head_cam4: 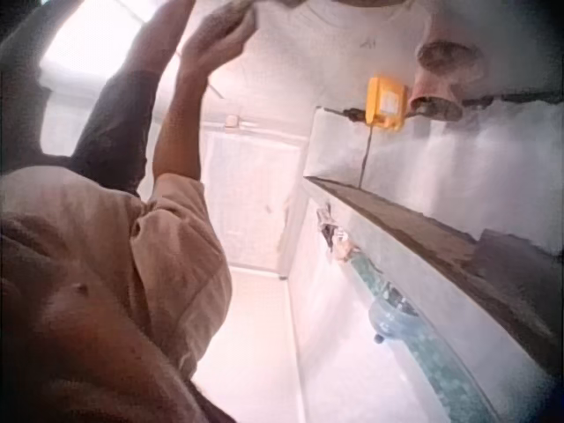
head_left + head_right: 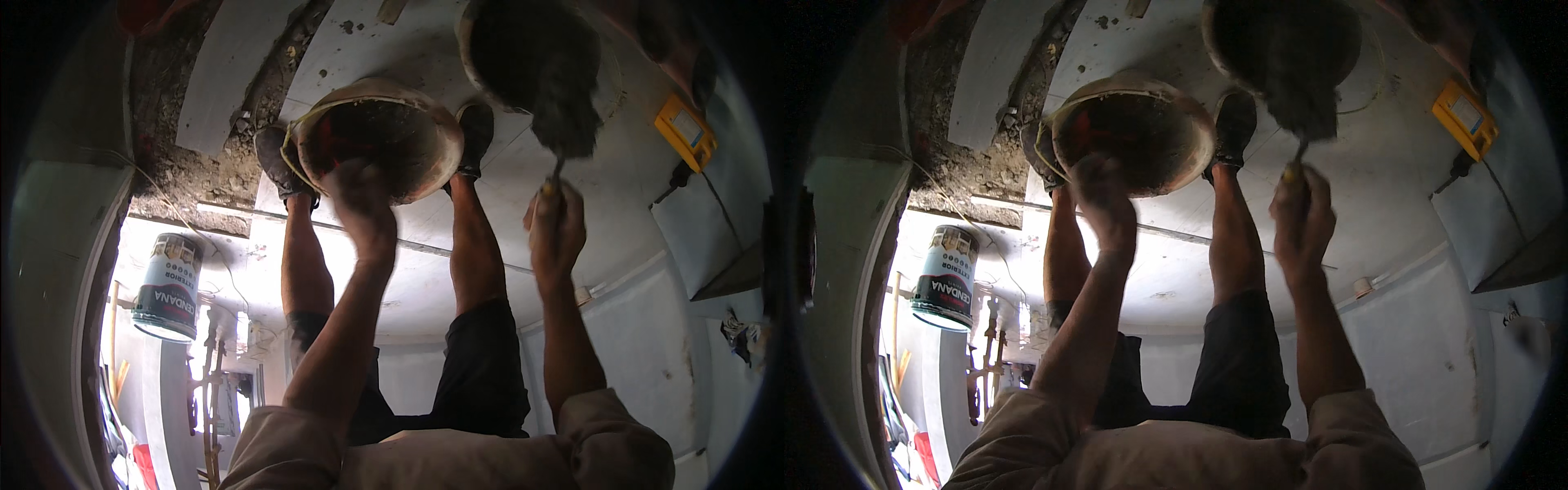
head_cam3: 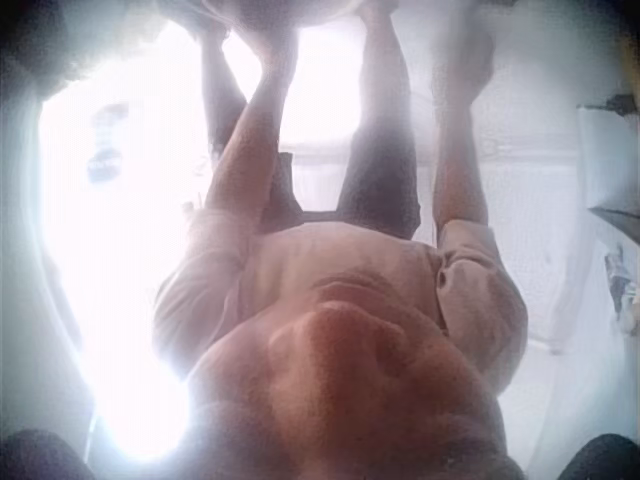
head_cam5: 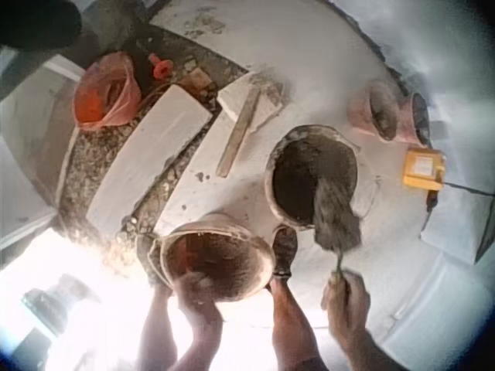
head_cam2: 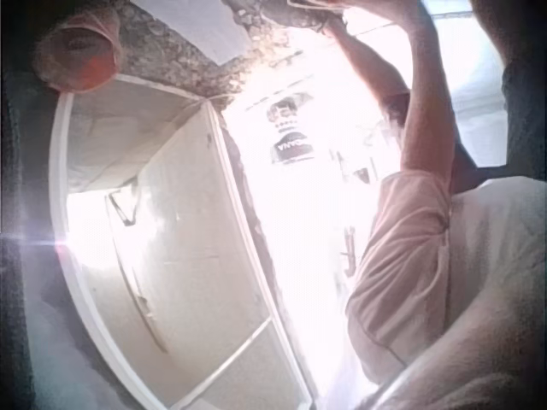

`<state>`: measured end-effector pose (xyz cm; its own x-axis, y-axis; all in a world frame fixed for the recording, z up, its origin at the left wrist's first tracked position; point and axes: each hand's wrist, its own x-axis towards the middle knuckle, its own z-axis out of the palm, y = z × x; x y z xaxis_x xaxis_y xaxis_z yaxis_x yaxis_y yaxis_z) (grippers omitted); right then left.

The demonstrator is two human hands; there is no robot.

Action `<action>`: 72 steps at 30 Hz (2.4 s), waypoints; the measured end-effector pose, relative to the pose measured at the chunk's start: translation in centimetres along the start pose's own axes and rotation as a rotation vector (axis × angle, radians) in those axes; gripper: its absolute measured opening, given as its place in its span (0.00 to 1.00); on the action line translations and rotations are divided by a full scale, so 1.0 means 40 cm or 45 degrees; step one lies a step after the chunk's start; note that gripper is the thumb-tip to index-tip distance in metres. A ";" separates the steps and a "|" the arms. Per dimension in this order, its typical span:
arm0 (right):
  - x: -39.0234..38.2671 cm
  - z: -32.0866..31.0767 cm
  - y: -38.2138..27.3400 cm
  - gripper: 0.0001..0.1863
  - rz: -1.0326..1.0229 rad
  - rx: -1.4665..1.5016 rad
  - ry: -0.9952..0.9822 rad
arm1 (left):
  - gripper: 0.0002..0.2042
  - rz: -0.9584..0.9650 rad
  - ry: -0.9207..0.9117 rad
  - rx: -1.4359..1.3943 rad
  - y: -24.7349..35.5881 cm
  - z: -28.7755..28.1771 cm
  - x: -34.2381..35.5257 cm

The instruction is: The person scoops plaster from a bucket using a trowel and applies it to the wall around a door frame. The person repeatedly scoops and smooths the plaster on the wall surface.

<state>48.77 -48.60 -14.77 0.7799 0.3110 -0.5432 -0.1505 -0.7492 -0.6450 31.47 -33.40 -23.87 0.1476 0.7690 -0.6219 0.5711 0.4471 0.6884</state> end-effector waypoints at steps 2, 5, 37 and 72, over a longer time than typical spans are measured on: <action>-0.119 0.021 0.084 0.17 -0.318 -0.137 -0.070 | 0.22 0.150 0.154 0.388 -0.151 -0.128 0.013; -0.171 0.135 0.096 0.17 -0.546 -0.359 -0.237 | 0.27 -0.289 -0.051 0.046 -0.293 -0.221 0.065; 0.043 0.458 0.155 0.14 -0.329 -0.764 -0.602 | 0.07 -0.475 -0.417 -0.600 -0.237 -0.137 0.134; 0.074 0.557 0.322 0.16 -0.174 -0.761 -0.540 | 0.13 0.057 -0.310 -0.155 -0.139 -0.131 0.171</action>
<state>35.62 -44.30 -36.69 0.4483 0.5327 -0.7178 0.3815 -0.8402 -0.3854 25.09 -28.22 -30.00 0.3689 0.6631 -0.6513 0.4605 0.4783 0.7478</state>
